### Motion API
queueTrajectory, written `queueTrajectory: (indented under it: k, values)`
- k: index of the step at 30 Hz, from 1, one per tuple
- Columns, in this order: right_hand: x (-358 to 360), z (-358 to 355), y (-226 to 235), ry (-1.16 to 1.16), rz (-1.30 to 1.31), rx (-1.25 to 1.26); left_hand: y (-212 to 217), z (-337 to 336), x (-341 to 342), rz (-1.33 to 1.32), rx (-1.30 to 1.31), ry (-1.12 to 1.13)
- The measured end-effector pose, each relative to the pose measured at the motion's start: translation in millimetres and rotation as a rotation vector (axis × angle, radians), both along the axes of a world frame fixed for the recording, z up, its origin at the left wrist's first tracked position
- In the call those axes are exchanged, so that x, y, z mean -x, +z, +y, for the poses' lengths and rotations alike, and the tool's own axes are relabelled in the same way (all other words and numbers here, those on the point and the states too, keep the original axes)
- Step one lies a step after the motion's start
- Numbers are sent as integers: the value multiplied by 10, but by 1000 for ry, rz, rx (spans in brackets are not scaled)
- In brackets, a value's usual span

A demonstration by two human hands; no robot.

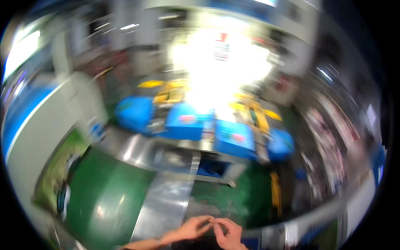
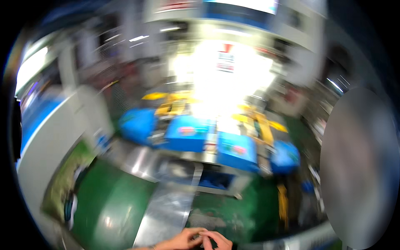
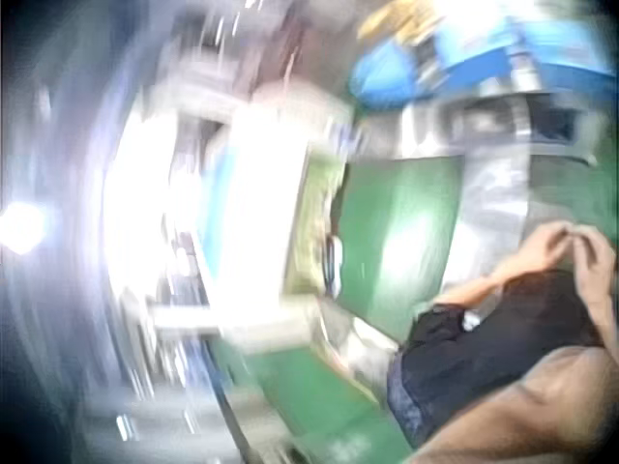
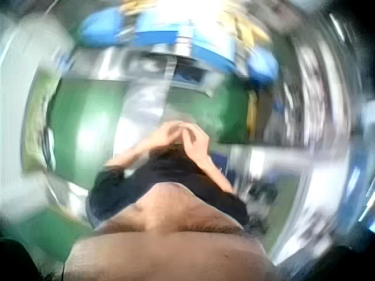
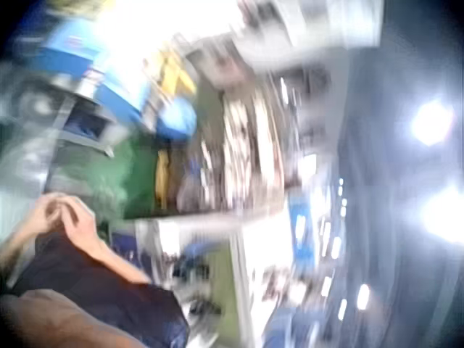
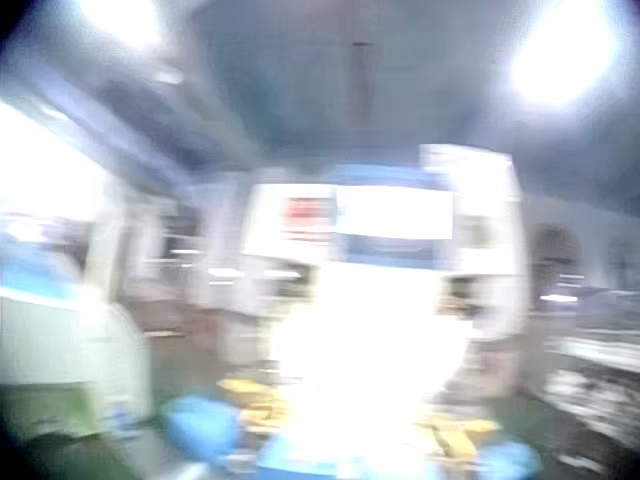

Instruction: The person repeatedly places shoes into a heating or drying machine by hand, then takes them out and places them on a metal rack or moves them to another station.

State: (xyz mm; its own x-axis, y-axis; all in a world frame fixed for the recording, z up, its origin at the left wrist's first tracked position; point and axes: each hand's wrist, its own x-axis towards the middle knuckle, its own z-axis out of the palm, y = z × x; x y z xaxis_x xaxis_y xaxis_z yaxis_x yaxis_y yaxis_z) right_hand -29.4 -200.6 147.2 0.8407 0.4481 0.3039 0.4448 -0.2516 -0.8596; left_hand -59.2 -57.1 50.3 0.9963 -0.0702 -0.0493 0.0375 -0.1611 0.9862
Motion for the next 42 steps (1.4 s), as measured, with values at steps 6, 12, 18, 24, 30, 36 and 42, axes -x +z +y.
queueTrajectory:
  k: [6,12,18,24,30,36,42]
  values:
    - [107,1888,-1123,880,295,457,-1434,2284,2159,66,-655,1629]
    - [1196,4211,-1430,1611,-249,564,-2691,1930,4390,710,-916,2057]
    - [3210,6968,-2014,1904,-1281,-5,-2771,1972,4258,700,-818,2138]
    - [4221,6931,-2487,1716,-1120,450,-2804,2040,4409,622,-892,2098]
    - [2303,5086,-2497,1762,-343,606,-2758,2012,4389,652,-980,2120]
    - [-299,2502,-2111,1093,72,837,-1858,2268,3698,171,202,2072]
    - [-511,2492,-912,956,407,591,-929,1582,1920,-463,567,1458]
